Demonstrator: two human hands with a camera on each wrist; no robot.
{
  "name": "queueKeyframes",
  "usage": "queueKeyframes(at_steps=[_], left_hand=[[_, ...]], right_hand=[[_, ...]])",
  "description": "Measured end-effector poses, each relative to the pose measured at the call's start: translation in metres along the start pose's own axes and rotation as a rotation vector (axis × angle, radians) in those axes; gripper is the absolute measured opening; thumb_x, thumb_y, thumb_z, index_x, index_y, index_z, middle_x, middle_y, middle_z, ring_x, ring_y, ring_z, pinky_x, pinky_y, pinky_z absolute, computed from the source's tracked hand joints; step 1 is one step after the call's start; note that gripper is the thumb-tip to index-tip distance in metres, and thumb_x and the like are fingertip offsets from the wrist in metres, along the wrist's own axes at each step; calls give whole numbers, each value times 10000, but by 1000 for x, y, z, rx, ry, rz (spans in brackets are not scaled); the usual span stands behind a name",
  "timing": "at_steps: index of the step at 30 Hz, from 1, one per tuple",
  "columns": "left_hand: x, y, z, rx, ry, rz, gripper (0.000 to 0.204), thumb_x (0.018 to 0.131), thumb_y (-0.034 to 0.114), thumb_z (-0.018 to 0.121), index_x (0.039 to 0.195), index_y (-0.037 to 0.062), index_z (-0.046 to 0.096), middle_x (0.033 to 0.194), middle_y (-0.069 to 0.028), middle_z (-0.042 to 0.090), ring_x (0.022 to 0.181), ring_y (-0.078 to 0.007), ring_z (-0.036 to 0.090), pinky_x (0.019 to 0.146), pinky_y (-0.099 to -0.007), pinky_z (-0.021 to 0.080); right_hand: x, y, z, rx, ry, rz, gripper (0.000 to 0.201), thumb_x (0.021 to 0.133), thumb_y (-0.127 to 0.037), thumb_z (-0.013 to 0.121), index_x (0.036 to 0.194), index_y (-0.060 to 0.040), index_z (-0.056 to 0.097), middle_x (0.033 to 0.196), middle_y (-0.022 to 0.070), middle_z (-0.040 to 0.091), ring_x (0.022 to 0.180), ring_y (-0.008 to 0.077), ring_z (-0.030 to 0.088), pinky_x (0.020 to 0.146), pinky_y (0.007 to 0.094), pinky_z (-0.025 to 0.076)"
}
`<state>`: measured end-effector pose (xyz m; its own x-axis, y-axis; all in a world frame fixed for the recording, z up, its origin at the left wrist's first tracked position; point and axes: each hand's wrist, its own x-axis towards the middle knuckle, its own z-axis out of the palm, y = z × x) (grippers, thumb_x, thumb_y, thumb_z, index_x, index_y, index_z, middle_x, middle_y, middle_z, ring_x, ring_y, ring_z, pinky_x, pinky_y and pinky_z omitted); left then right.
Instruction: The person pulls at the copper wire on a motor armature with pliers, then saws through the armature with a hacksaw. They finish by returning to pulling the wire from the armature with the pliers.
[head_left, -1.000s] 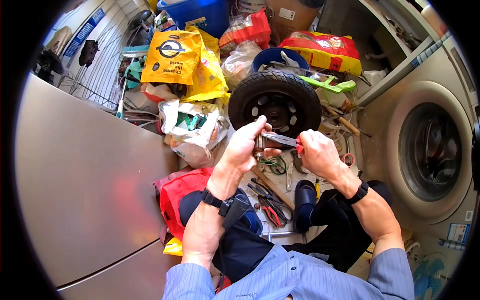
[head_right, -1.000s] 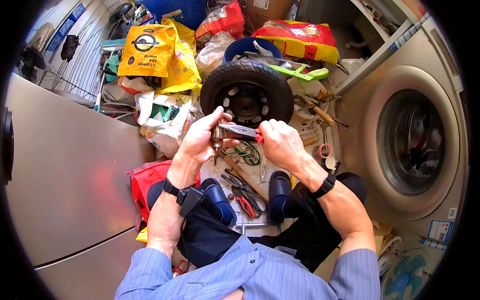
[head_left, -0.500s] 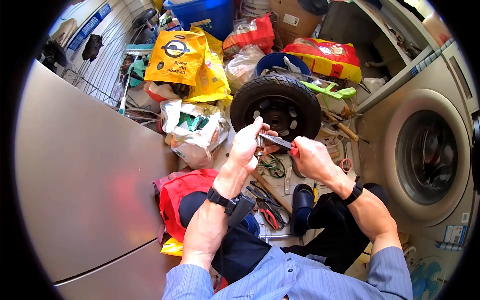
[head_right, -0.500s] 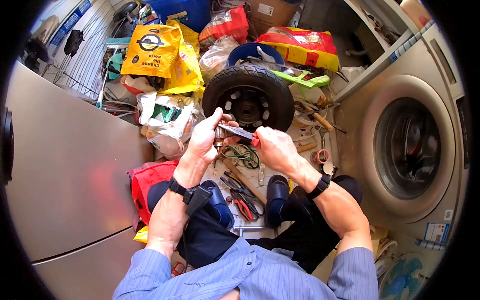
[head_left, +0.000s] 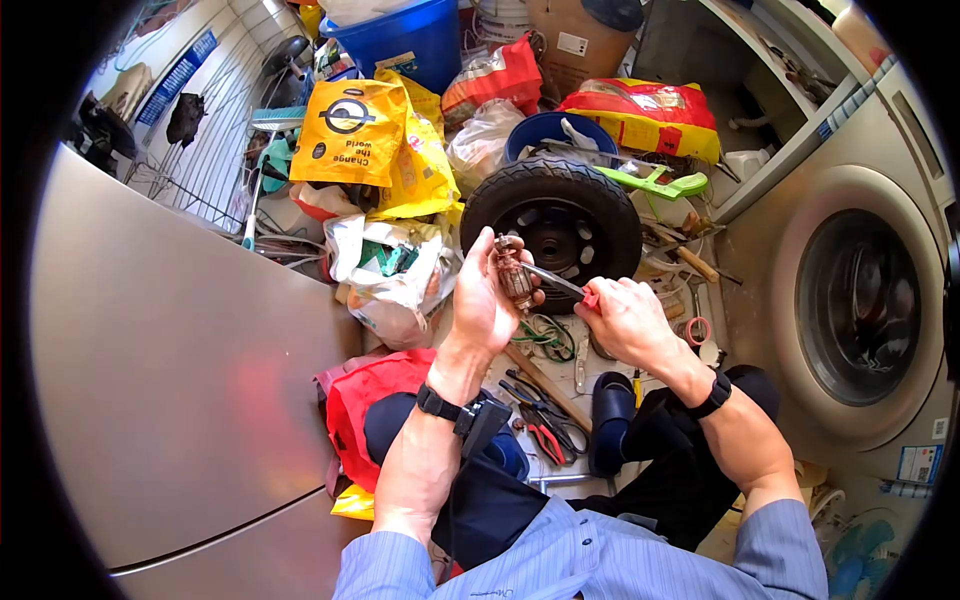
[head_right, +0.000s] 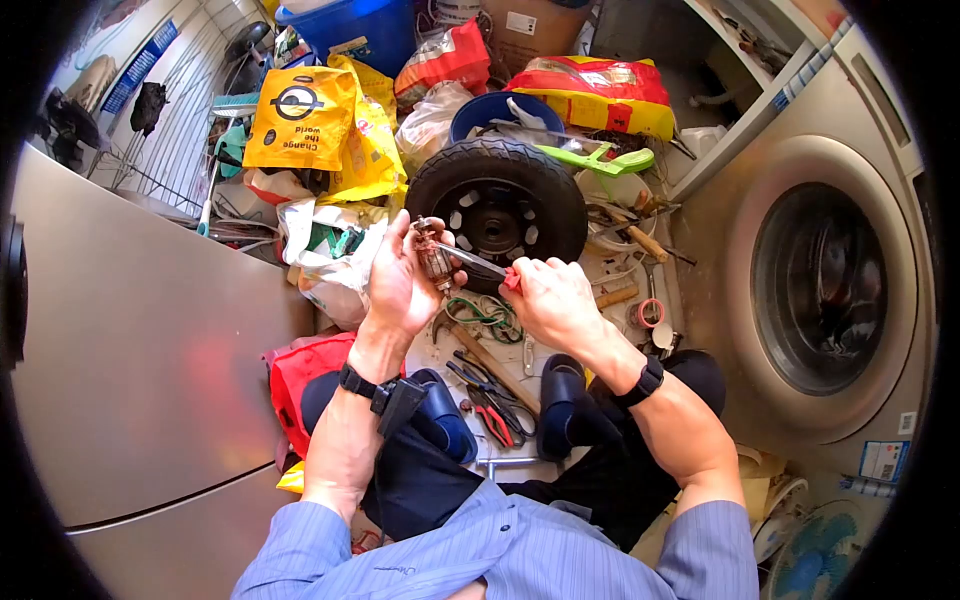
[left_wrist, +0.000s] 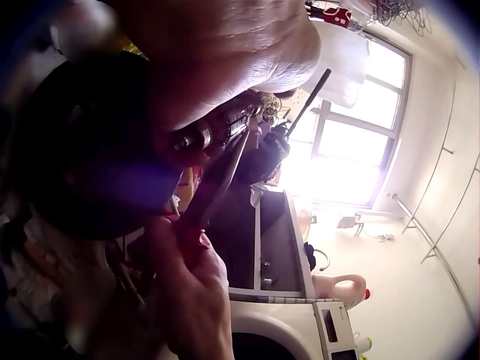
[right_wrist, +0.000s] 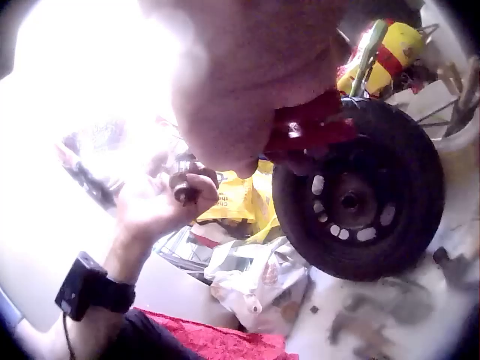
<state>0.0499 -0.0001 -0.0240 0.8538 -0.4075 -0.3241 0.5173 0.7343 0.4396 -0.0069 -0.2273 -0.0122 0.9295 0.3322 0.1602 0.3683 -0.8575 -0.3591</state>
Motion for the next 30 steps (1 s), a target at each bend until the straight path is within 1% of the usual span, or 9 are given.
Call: queueKeyframes(at_steps=[1,3,11,13,14,18,22,26,30], left_hand=[[1,0,0,3,0,-2,478,1096,537,414,1096,132,668,944,-59,689,825,-258,692,734,-461,552],[2,-1,1,-35,-53,0,490,1098,537,396,1085,127,665,936,-82,694,824,-280,686,738,-462,555],[8,-5,6,-49,-13,92,445,1092,418,413,1122,69,689,851,-139,692,784,-304,654,722,-440,542],[11,-7,8,43,-6,283,369,1059,344,474,1059,36,678,808,-128,681,732,-252,652,678,-376,536],[11,-7,8,48,-4,282,369,1059,344,474,1059,36,678,808,-128,681,732,-252,652,678,-376,536],[10,-7,11,12,-77,403,321,975,301,491,832,37,604,835,-144,585,819,-287,543,769,-385,453],[12,-10,14,-57,-33,438,300,957,294,489,849,38,601,831,-146,589,816,-283,540,768,-380,444],[14,-13,25,-40,-23,583,254,935,258,469,911,35,589,840,-155,597,815,-283,550,783,-396,461],[17,-16,32,78,-11,739,233,936,221,457,974,23,573,857,-156,604,813,-271,557,795,-386,476]], right_hand=[[-1,-1,-1,1,2,2,224,929,-270,723,988,-73,634,871,131,706,835,361,675,739,480,517],[-4,-4,-7,198,-93,159,220,939,-257,710,987,-58,628,862,177,714,822,393,701,724,502,543],[-14,-9,-12,255,-127,145,237,978,-250,663,997,-18,616,783,225,694,764,436,700,683,523,553],[-14,-9,-11,253,-156,147,243,987,-250,652,1005,-10,617,784,232,696,764,440,700,683,528,552],[-15,-9,-10,283,-191,168,253,990,-255,648,1023,-5,623,804,240,705,781,443,704,697,528,556],[-18,-19,-13,450,-274,190,282,994,-265,643,1075,5,638,843,266,718,826,455,713,747,527,566],[-12,-31,-20,445,-280,253,275,999,-258,633,1071,7,634,860,271,721,853,461,711,773,533,563],[-9,-27,-16,437,-245,266,236,994,-221,621,1055,5,600,879,263,713,854,461,701,764,543,554],[-12,-24,-8,364,-99,159,193,973,-173,619,1043,-4,557,900,249,678,835,461,678,750,545,544]])
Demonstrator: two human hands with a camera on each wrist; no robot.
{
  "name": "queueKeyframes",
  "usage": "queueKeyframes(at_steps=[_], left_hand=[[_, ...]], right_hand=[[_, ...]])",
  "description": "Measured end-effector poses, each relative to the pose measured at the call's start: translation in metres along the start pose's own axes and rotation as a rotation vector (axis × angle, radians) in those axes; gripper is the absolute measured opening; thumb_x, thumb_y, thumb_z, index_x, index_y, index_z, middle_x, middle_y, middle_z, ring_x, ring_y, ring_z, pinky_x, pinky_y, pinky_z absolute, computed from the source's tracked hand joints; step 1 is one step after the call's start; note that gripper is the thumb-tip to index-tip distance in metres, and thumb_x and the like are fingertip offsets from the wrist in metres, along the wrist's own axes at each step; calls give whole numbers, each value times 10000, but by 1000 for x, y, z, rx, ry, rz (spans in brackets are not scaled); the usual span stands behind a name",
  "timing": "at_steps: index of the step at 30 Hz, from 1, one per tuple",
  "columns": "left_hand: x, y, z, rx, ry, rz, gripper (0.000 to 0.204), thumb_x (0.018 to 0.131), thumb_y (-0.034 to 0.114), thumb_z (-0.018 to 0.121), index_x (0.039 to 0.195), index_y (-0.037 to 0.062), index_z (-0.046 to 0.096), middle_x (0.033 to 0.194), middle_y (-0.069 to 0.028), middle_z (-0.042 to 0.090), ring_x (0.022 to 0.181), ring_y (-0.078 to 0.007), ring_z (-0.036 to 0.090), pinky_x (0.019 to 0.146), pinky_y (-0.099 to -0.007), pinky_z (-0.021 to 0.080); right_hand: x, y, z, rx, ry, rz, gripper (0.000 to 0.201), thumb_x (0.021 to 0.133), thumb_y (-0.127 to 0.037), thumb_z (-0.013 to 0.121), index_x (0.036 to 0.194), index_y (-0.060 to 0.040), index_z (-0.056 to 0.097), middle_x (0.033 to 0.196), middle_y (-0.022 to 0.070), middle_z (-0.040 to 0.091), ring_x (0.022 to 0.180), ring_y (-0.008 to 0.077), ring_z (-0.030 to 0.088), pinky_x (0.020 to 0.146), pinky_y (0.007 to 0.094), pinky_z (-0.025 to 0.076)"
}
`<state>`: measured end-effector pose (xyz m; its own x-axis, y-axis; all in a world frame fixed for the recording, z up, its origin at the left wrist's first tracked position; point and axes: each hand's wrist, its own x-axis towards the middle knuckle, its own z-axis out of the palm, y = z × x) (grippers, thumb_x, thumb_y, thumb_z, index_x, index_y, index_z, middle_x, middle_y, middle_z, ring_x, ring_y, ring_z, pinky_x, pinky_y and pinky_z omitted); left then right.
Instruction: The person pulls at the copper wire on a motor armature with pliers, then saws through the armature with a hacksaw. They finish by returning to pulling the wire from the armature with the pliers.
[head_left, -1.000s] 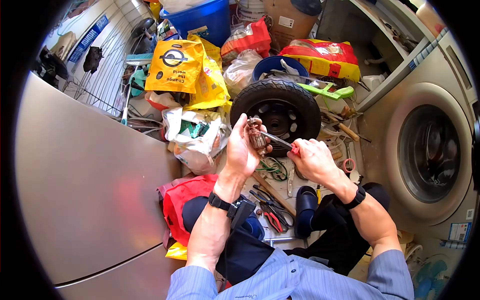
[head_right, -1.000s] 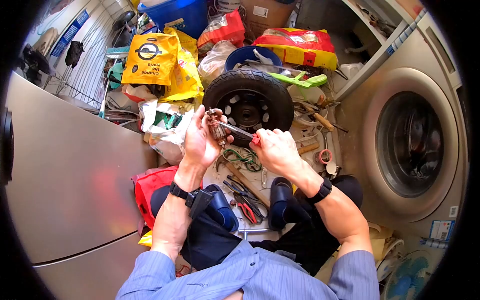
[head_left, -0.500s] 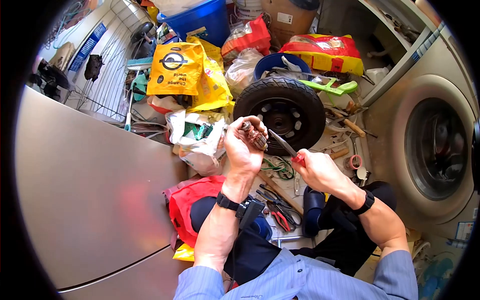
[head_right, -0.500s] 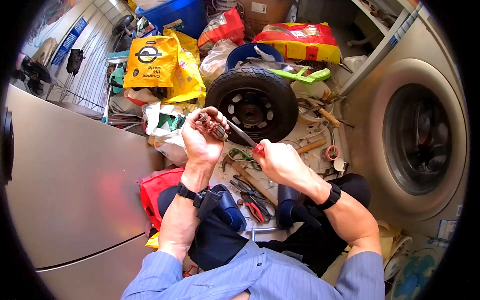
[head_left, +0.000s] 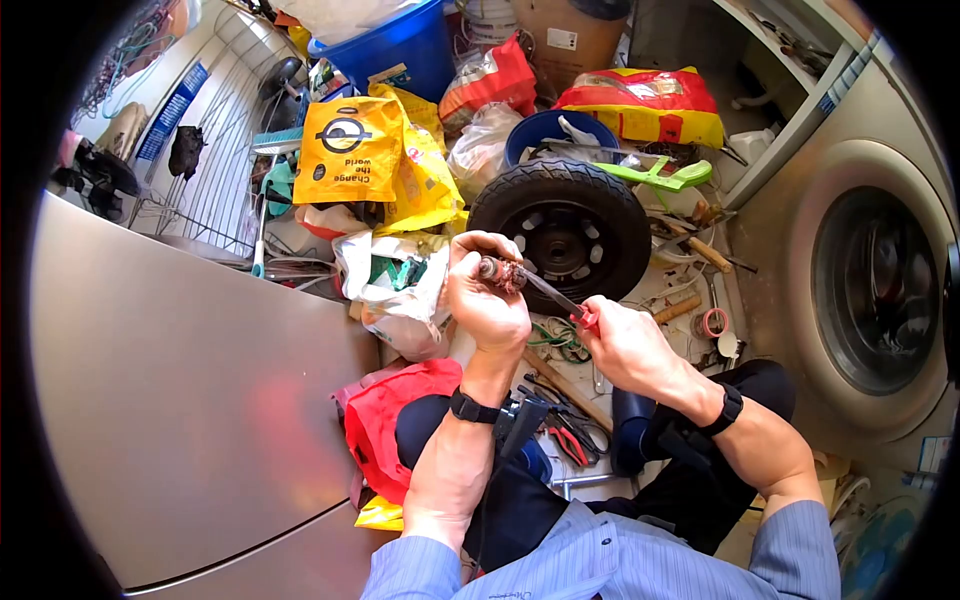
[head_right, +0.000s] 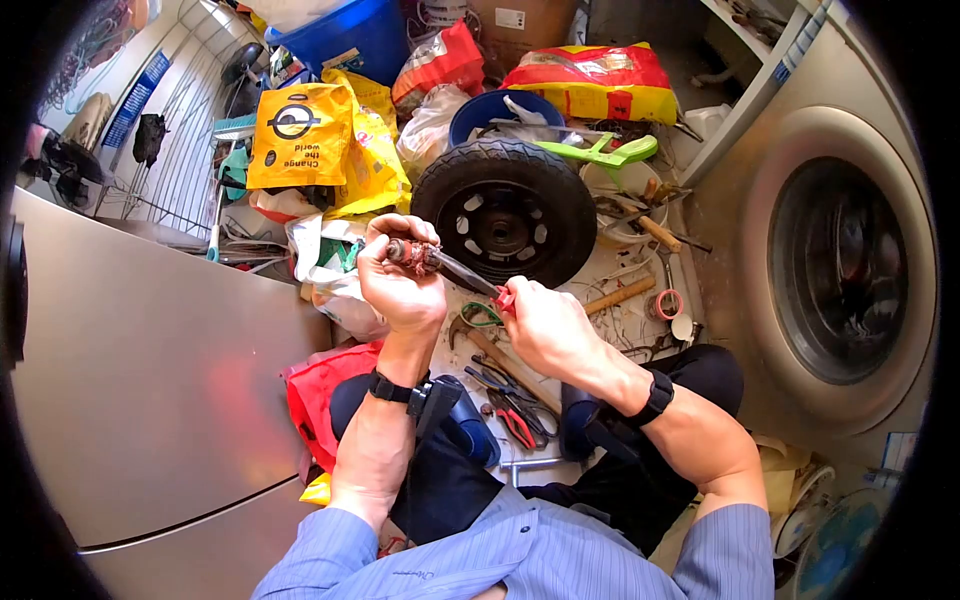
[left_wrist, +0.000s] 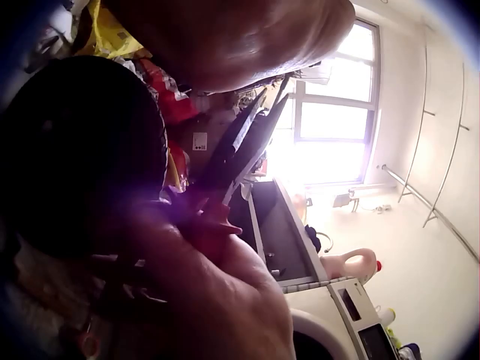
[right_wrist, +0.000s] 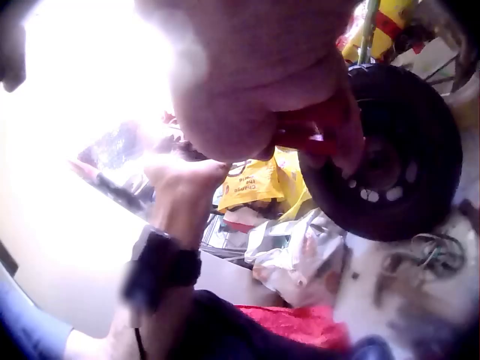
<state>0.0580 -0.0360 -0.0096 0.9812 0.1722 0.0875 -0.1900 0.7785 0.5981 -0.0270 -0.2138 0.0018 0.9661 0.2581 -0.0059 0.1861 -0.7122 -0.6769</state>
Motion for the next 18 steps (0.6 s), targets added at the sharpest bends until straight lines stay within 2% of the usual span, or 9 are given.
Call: queueKeyframes(at_steps=[5,8,11,14,18], left_hand=[[-7,-3,9,140,-37,118,200,922,163,457,1013,15,557,892,-146,601,825,-238,554,788,-347,473],[-13,-1,12,341,-45,198,221,876,105,443,1052,14,541,924,-121,585,834,-183,537,799,-299,457],[-15,-2,13,500,-36,264,245,873,92,441,1083,13,540,952,-104,573,845,-166,523,794,-288,450],[-15,-2,14,597,-59,360,267,871,79,437,1109,15,540,979,-90,560,860,-155,511,800,-285,446],[-17,-3,11,571,-44,333,296,861,79,433,1128,8,540,998,-87,553,879,-157,508,826,-279,440]], right_hand=[[0,-2,3,-32,69,-19,181,958,-151,631,1032,-3,557,902,233,668,825,443,678,750,527,550],[0,-3,6,-94,142,-50,171,951,-140,635,1029,-5,565,909,225,668,845,422,685,751,512,556],[2,-2,9,-168,208,-40,164,925,-121,648,1026,-13,576,896,203,660,852,400,686,757,500,565],[3,2,15,-236,295,-78,167,899,-104,659,1024,-24,584,879,180,651,822,376,678,727,492,539],[8,5,11,-303,327,-175,171,907,-103,684,1028,-27,592,884,163,630,785,386,639,692,479,479]])
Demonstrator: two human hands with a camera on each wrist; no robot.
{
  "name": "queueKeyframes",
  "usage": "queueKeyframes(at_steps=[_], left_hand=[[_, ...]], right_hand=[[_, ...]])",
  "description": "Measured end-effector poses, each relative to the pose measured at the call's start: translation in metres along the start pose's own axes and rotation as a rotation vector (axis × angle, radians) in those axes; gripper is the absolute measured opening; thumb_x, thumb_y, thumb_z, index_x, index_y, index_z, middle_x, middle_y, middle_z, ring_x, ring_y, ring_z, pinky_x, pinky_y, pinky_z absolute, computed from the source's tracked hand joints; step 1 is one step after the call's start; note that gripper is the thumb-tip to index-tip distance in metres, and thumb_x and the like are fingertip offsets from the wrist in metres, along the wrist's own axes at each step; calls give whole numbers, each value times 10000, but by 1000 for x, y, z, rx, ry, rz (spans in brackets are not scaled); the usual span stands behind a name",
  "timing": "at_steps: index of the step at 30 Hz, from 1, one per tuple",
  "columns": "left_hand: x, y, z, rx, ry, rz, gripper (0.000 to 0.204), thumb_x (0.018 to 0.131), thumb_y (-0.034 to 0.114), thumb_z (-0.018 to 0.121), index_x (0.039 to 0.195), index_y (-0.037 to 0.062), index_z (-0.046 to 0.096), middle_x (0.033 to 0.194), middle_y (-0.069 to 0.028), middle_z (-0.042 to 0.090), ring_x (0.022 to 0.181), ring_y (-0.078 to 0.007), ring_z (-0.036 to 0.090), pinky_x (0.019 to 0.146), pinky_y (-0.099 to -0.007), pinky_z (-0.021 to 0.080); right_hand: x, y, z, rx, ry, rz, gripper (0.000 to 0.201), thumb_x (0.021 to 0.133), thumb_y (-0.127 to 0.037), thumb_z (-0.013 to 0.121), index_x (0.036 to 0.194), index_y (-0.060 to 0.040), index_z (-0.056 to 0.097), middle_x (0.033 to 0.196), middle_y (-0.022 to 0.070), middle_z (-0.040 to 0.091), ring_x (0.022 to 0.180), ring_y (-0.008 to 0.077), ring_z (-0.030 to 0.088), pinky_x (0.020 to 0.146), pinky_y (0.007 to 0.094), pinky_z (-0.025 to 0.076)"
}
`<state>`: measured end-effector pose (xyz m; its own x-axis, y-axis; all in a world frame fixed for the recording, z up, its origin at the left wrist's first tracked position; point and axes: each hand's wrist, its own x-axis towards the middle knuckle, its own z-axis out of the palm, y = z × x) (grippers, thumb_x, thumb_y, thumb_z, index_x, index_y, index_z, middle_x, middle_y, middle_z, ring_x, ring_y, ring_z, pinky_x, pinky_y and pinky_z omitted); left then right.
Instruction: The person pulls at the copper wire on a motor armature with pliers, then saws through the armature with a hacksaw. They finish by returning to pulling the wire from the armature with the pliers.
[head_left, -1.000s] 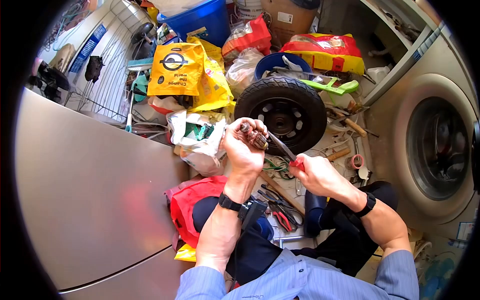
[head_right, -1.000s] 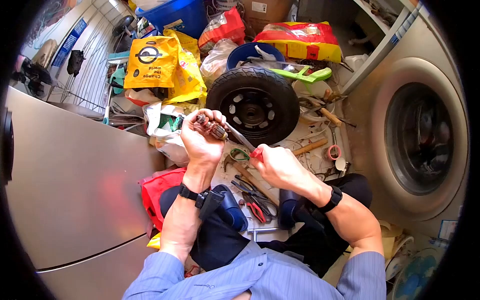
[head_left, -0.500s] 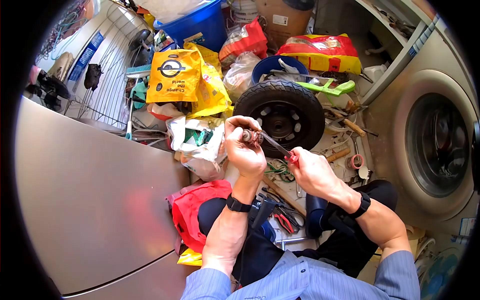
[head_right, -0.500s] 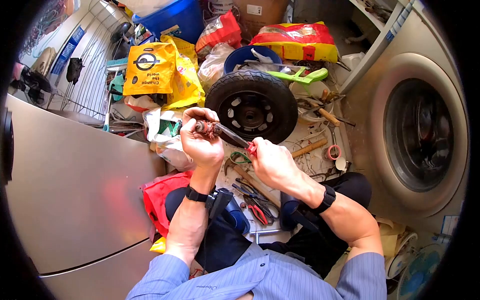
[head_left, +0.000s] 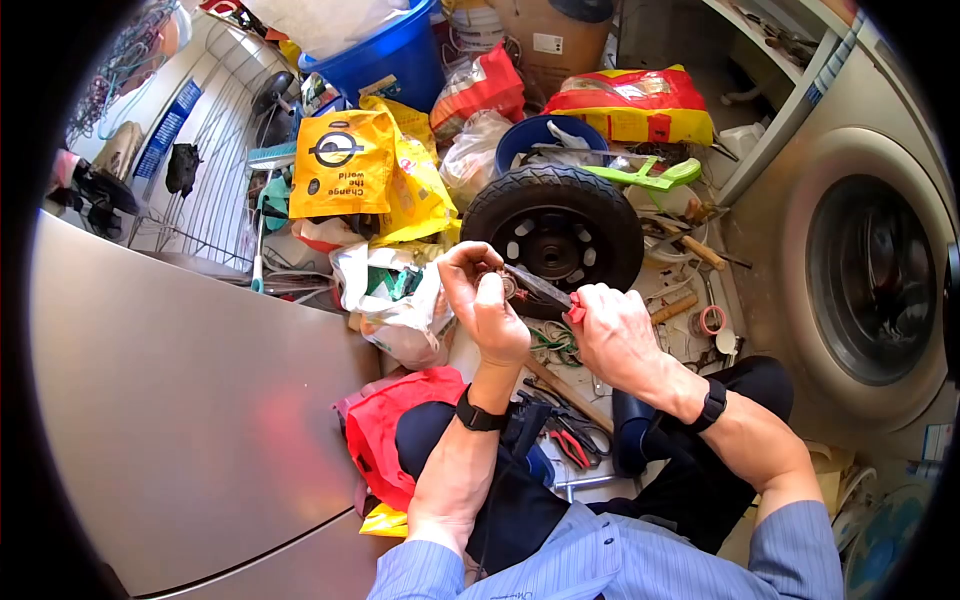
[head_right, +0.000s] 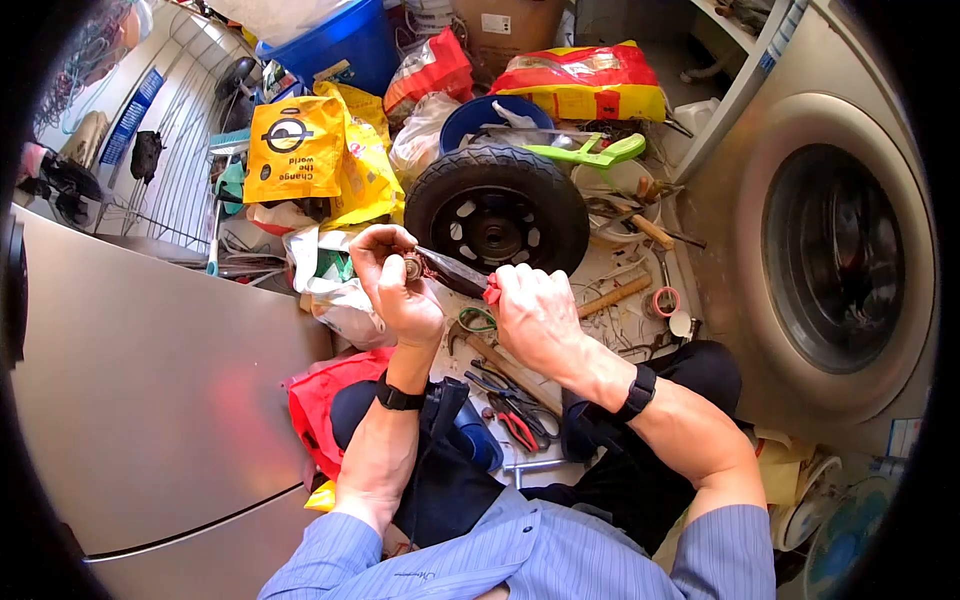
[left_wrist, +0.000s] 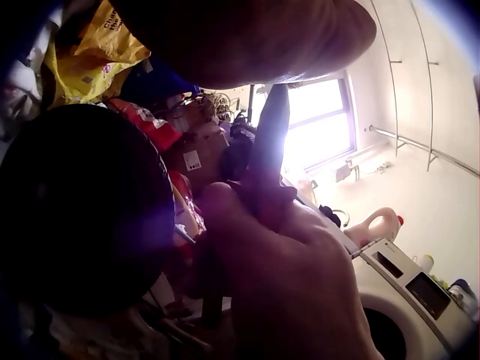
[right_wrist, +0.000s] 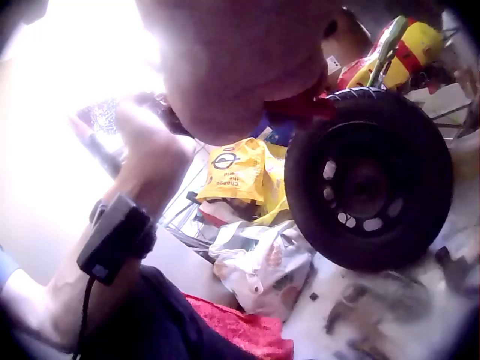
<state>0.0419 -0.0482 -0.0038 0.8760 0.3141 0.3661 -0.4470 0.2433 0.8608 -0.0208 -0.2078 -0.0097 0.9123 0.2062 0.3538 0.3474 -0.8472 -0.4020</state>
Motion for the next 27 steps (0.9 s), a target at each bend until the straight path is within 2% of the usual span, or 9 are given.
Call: queueKeyframes(at_steps=[5,6,7,9,10,11,13,18,27], left_hand=[[2,7,7,-184,-46,51,313,1034,273,518,1169,-8,537,1098,-98,565,1011,-149,530,952,-301,420],[2,1,0,-178,-5,-11,388,1089,372,497,1166,-5,548,1135,-99,582,1073,-155,546,1001,-311,418],[6,-9,-5,-12,74,79,370,1095,380,495,1118,23,586,1052,-77,617,1005,-176,588,956,-362,476],[11,-13,-26,-227,195,-512,426,1080,472,512,1077,61,625,937,-59,646,902,-215,629,870,-415,535],[18,-2,-30,-400,163,-922,513,1059,573,498,1067,83,650,868,-70,675,826,-253,657,761,-451,572],[18,3,-31,-449,-25,-1151,597,1041,646,469,1050,83,666,899,-97,701,808,-271,674,727,-439,582],[12,22,-22,-488,-167,-1290,633,1036,670,452,1006,79,677,868,-110,709,713,-283,662,694,-453,583],[16,9,-39,-524,-189,-1219,485,1090,518,478,934,94,654,706,-89,637,546,-206,558,456,-314,387],[9,18,-35,-404,-83,-1102,469,1104,481,484,989,64,665,781,-98,694,589,-210,622,485,-340,455]], right_hand=[[10,16,-5,100,18,-3,199,891,-105,735,1006,-29,591,876,153,628,788,382,636,695,475,472],[11,18,-8,90,36,-6,208,891,-115,743,1005,-29,591,872,153,626,789,383,636,693,476,471],[12,21,-10,81,54,-10,218,891,-124,751,1003,-29,590,869,153,624,791,383,636,692,477,470],[13,25,-12,53,105,-24,122,924,-150,685,951,-67,600,827,117,629,751,332,641,680,458,460],[13,27,-14,15,92,-34,119,923,-150,684,954,-69,603,824,109,626,755,320,638,693,452,460],[12,29,-15,-22,78,-47,116,923,-151,682,957,-72,605,821,101,622,758,308,635,707,446,461],[10,31,-14,-61,67,-71,112,910,-145,681,963,-77,609,823,94,617,768,300,632,721,438,461],[7,32,-3,-136,43,-155,129,868,-117,675,979,-88,615,855,89,608,816,289,629,754,431,465],[16,28,-6,-256,139,-193,197,850,-107,661,1038,-69,615,950,88,622,912,283,623,856,431,466]])
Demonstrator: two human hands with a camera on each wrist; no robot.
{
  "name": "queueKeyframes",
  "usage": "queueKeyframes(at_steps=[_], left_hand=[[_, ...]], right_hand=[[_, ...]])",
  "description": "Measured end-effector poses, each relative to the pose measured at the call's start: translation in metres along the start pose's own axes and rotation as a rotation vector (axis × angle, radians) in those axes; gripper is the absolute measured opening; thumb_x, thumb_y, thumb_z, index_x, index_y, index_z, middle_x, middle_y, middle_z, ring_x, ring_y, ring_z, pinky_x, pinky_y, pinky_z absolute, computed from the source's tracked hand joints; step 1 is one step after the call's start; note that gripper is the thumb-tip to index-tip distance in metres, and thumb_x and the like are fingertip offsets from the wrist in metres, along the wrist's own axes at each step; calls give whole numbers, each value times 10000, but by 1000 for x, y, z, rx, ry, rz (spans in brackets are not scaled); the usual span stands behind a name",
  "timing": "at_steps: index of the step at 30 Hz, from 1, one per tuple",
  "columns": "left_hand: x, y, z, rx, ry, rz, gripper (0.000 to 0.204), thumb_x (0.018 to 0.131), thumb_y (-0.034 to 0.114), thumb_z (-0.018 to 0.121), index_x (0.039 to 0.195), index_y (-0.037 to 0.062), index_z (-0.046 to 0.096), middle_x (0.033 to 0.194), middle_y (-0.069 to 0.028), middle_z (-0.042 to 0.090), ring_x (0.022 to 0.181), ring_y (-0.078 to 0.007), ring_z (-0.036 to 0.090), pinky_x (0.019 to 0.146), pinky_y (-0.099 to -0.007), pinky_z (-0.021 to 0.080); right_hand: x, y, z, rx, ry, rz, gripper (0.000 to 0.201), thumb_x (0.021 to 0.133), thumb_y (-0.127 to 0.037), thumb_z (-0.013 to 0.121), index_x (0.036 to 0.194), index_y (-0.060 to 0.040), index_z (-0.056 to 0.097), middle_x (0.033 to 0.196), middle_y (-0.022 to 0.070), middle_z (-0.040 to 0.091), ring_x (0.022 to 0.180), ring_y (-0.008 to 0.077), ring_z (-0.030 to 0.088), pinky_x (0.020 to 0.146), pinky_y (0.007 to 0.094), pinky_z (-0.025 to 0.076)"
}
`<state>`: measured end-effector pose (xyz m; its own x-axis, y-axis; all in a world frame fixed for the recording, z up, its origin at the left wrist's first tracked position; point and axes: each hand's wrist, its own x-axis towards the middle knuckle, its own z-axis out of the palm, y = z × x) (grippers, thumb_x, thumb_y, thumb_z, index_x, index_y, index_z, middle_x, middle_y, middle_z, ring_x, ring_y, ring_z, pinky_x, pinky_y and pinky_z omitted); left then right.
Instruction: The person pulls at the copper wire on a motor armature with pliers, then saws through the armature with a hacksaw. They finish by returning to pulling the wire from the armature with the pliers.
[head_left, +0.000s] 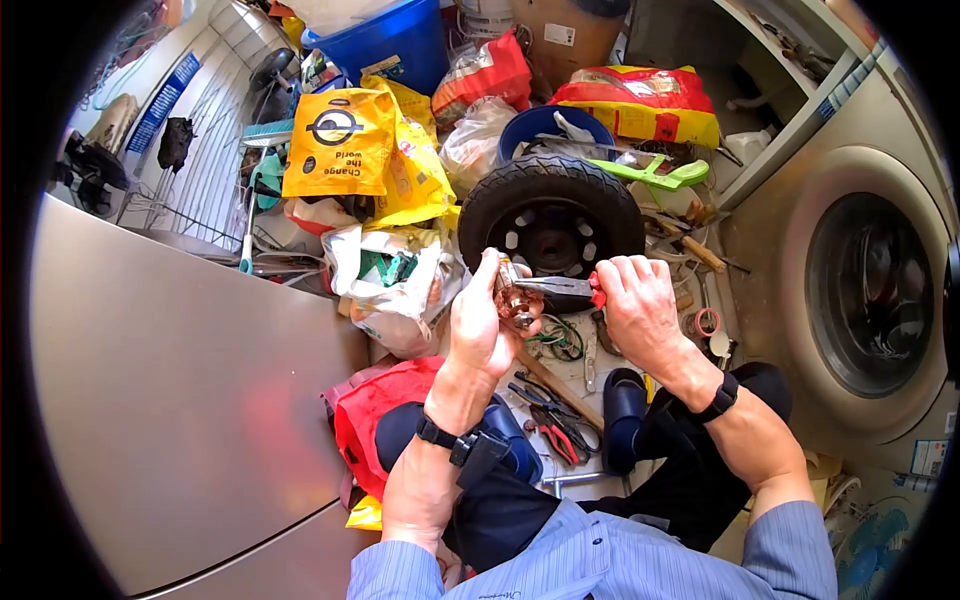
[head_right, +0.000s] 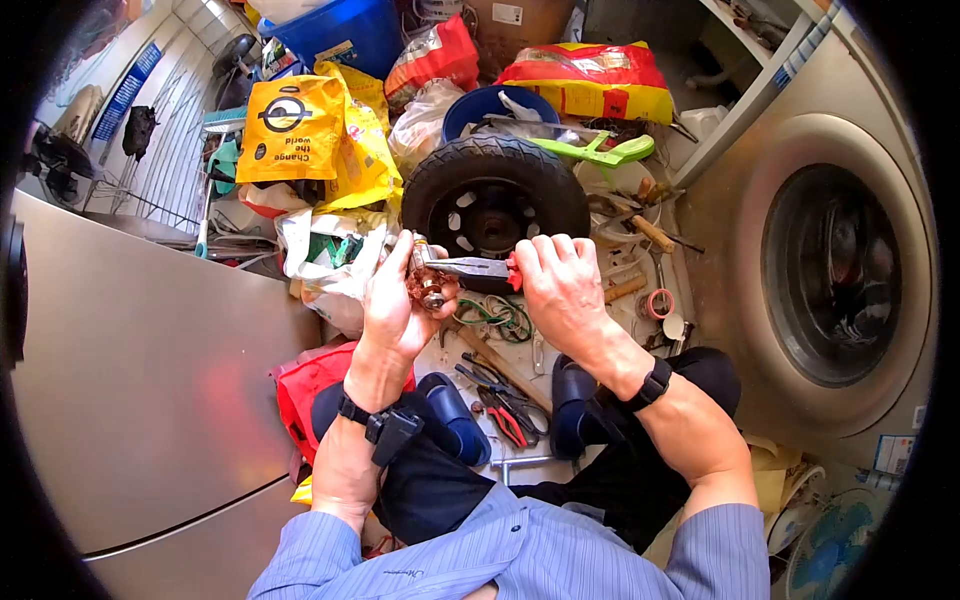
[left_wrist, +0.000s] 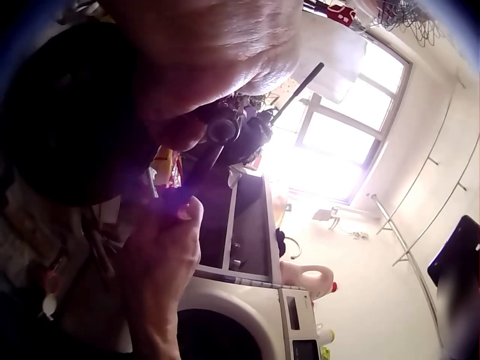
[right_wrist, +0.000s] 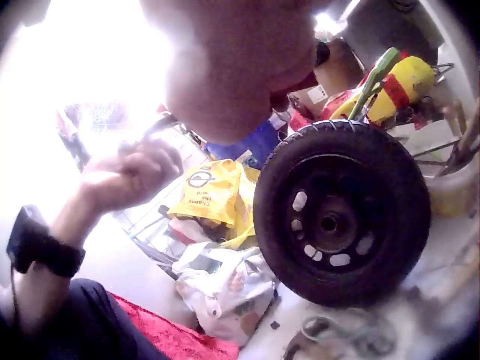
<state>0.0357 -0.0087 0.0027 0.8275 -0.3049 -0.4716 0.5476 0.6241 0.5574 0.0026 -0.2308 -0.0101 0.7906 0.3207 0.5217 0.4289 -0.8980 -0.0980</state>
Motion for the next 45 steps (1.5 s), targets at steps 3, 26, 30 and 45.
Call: queueKeyframes(at_steps=[3,26,30,45], left_hand=[[-2,0,-2,-14,-32,-11,471,1104,482,485,1000,57,660,787,-99,690,597,-211,627,485,-345,458],[0,-12,-6,43,140,-37,481,1059,545,556,1006,74,639,739,-53,614,570,-179,555,444,-302,401],[5,-8,-15,170,52,-89,446,1079,508,541,1036,74,635,743,-25,611,488,-130,498,357,-249,303],[-17,-3,-26,279,-397,-287,500,1117,432,467,1218,-34,618,817,-60,652,450,-126,514,333,-256,372]], right_hand=[[2,2,1,-25,-3,0,228,852,-104,650,1072,-56,614,948,92,618,933,279,623,857,424,460],[-13,7,11,130,-203,-34,140,797,-54,672,909,-60,588,820,109,602,793,313,632,725,423,513],[-19,2,3,459,-473,125,138,876,-102,683,972,-30,613,880,165,678,847,384,693,762,471,566],[-31,-9,-25,1080,-1024,423,201,986,-187,712,957,-1,641,678,34,600,634,164,541,628,363,472]])
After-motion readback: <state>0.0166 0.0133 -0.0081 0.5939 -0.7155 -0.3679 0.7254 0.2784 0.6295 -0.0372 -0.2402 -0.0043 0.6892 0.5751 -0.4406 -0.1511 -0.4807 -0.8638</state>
